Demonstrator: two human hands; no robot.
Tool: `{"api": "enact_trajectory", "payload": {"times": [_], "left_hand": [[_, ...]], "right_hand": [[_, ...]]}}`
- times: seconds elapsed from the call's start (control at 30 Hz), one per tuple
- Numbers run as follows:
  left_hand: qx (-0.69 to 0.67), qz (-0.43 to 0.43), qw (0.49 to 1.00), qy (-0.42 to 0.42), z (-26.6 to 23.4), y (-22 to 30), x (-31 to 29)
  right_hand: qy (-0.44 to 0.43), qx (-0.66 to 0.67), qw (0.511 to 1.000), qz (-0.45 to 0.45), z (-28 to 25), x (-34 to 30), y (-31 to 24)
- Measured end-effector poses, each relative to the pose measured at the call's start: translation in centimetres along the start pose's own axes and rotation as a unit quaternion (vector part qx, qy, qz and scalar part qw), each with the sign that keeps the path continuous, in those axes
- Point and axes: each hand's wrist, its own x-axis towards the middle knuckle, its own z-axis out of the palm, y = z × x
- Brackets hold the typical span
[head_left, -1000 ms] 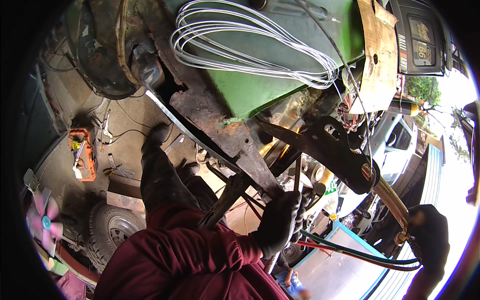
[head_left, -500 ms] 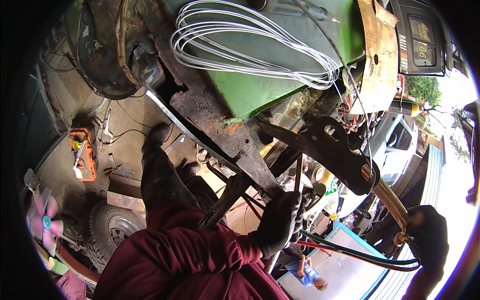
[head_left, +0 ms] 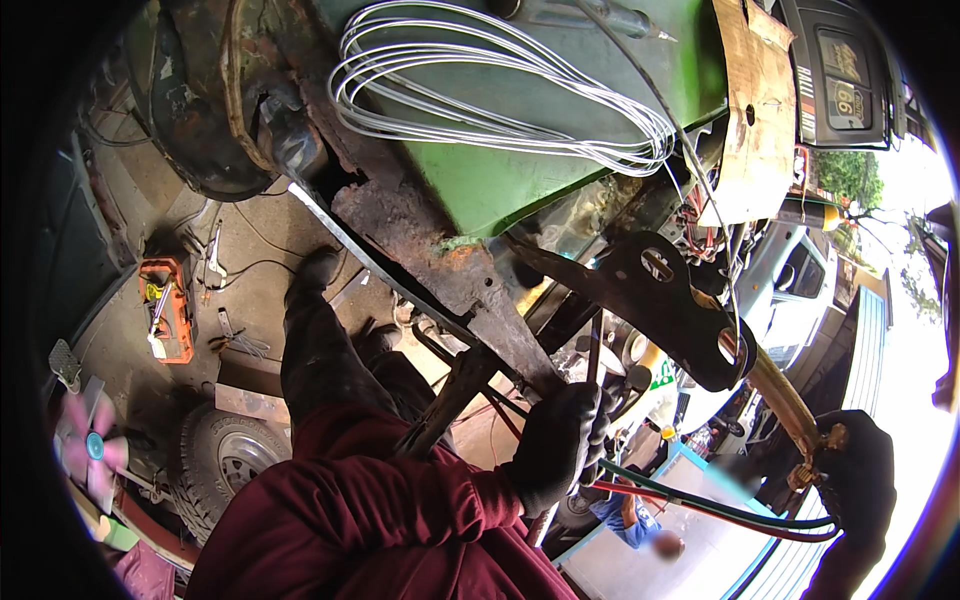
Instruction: The person welds a metal frame section on a car's front end using a welding torch and filler rod. They repeatedly heat the joint, add filler, and inspect the weld area while wearing gloves. The work occurs in a cluttered auto repair garage with other vehicles and tools visible.
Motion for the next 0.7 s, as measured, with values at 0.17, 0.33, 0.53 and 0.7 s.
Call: {"api": "enact_trajectory", "payload": {"times": [0.17,0.33,0.53,0.7], "left_hand": [[-0.008,-0.011,1.000,-0.005,0.00,0.10,0.11],[-0.017,-0.019,1.000,-0.007,0.03,0.24,-0.10],[0.004,-0.014,1.000,0.012,0.30,0.42,-0.32],[-0.015,-0.020,0.999,0.022,0.48,0.46,-0.28]], "right_hand": [[0.009,-0.040,0.999,-0.013,-0.09,0.13,0.18],[0.004,-0.039,0.999,-0.010,-0.18,0.12,0.05],[0.003,-0.072,0.997,-0.011,-0.43,0.07,-0.45],[-0.004,-0.019,1.000,-0.008,-0.37,-0.11,-0.35]]}}
